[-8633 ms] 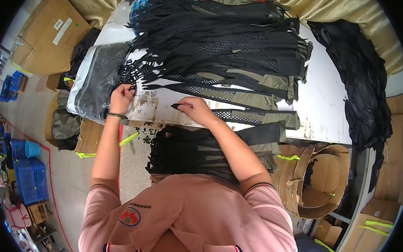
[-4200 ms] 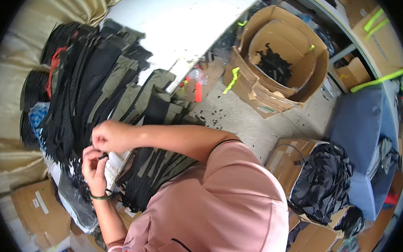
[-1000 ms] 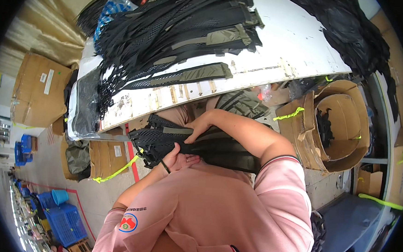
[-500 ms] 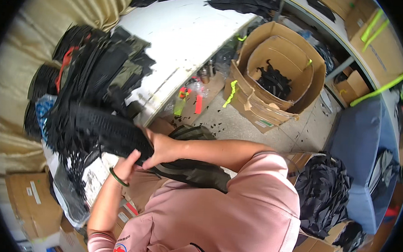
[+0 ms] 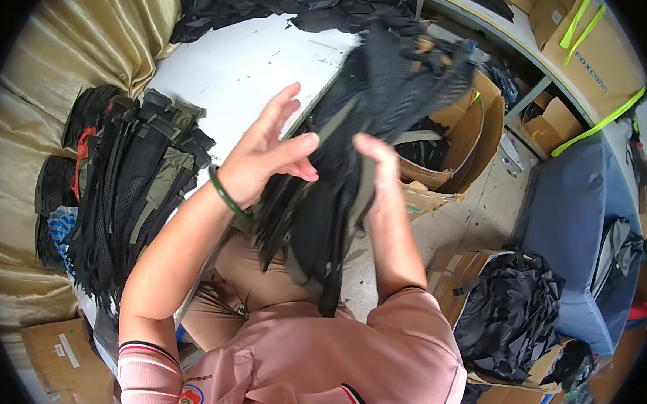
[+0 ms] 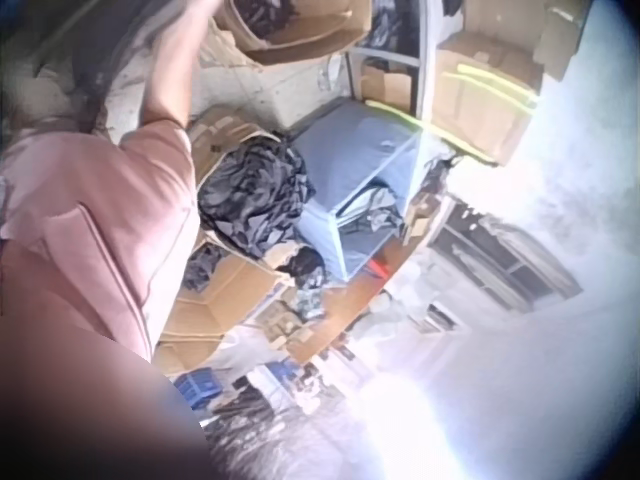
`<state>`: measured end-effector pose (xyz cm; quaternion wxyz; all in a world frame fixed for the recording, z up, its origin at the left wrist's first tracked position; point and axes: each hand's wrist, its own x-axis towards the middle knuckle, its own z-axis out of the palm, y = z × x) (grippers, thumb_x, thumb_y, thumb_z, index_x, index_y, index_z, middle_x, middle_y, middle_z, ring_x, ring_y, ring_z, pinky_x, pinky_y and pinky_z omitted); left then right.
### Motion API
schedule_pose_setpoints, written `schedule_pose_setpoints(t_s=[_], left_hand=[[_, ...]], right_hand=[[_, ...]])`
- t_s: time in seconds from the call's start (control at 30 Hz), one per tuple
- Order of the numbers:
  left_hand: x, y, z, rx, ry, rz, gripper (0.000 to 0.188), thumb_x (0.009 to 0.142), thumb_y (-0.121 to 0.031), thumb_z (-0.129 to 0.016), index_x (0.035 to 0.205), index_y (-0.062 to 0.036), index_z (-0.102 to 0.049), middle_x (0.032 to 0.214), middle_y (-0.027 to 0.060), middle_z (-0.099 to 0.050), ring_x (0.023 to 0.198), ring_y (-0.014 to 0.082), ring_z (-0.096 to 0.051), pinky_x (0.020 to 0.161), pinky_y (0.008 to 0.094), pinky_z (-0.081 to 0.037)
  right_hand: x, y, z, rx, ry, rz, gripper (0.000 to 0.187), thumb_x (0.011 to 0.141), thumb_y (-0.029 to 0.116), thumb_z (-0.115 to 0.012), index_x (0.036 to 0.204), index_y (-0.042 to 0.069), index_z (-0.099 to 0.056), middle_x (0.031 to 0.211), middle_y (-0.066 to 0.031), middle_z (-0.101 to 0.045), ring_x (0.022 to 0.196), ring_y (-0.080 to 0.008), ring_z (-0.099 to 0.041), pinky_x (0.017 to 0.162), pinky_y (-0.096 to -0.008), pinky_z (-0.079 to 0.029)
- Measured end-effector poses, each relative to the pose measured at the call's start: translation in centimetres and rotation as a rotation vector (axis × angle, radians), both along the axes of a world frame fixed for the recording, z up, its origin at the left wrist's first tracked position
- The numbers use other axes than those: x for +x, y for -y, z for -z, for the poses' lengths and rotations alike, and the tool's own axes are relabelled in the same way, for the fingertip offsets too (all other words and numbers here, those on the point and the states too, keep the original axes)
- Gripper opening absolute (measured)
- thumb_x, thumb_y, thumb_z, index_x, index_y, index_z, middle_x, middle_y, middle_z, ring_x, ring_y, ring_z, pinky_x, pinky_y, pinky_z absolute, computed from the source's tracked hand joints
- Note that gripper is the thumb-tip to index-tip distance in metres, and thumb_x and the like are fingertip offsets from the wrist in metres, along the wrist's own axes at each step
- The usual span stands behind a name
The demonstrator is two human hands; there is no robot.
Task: The recorder is inspecting and sorting garment straps/components at a manufacturing workbench.
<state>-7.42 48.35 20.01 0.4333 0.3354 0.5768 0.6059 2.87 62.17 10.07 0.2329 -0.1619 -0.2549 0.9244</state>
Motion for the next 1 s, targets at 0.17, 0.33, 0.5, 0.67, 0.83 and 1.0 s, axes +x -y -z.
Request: schedule_pose_setpoints(t_s=[0.17,0.33,0.5,0.67,0.83,1.0], left_hand=[[-3.1,5.9,2.0,-0.067,-0.398,-0.176,0.081,0.083,-0.01,-0.07,0.146,-0.0103,-0.02,0.074,0.0003,-0.059,0.065,0.0082,-0.056,0.063,0.0218,-0.047],[-4.5,15.6,7.8,-0.333,-0.137,-0.363,0.062,0.085,-0.003,-0.064,0.139,-0.008,-0.035,0.086,0.0047,-0.061,0.07,0.0105,-0.059,0.069,0.0237,-0.049],[-3.1,24.7,13.0,-0.454,-0.016,-0.558,0.028,0.088,-0.004,-0.059,0.116,-0.0022,-0.056,0.107,0.0055,-0.059,0.085,0.0105,-0.057,0.069,0.0248,-0.053],[0.5,31.1,16.1,-0.481,0.136,-0.769,0.022,0.092,-0.011,-0.057,0.113,-0.0023,-0.058,0.1,0.0073,-0.064,0.072,0.0105,-0.061,0.065,0.0233,-0.053],[3.3,34.1,19.1,-0.471,0.238,-0.858,0.023,0.092,-0.014,-0.058,0.113,-0.0033,-0.058,0.101,0.0093,-0.065,0.066,0.0094,-0.062,0.065,0.0232,-0.054],[4.3,34.3,20.1,-0.488,0.313,-0.87,0.026,0.092,-0.014,-0.058,0.116,-0.0039,-0.057,0.103,0.0105,-0.064,0.07,0.0098,-0.062,0.066,0.0234,-0.054]], right_hand=[[1.6,-10.9,-1.0,0.134,0.287,0.296,0.043,0.069,0.028,-0.066,0.104,0.003,-0.063,0.097,-0.0131,-0.067,0.086,-0.0292,-0.064,0.083,-0.0402,-0.051],[1.4,-24.2,0.3,0.426,0.425,0.332,0.042,0.073,0.027,-0.073,0.107,0.005,-0.065,0.101,-0.0091,-0.067,0.093,-0.0237,-0.062,0.087,-0.0375,-0.048],[0.2,-40.0,8.0,0.849,1.113,0.535,0.106,0.066,0.043,-0.083,0.143,0.0,-0.025,0.138,-0.0181,-0.043,0.124,-0.0319,-0.045,0.103,-0.0403,-0.037],[-0.4,-36.3,18.5,1.207,1.298,0.481,0.091,0.067,0.043,-0.08,0.134,0.0,-0.035,0.128,-0.0225,-0.052,0.119,-0.0355,-0.051,0.1,-0.0396,-0.04],[-2.0,-18.3,27.3,1.47,1.203,0.116,0.053,0.074,0.019,-0.074,0.121,0.002,-0.054,0.114,-0.0218,-0.061,0.107,-0.0349,-0.059,0.093,-0.0392,-0.045],[-3.8,-6.1,27.1,1.393,0.989,0.226,0.03,0.077,0.005,-0.066,0.106,0.001,-0.061,0.101,-0.0173,-0.064,0.1,-0.0349,-0.057,0.089,-0.0415,-0.045]])
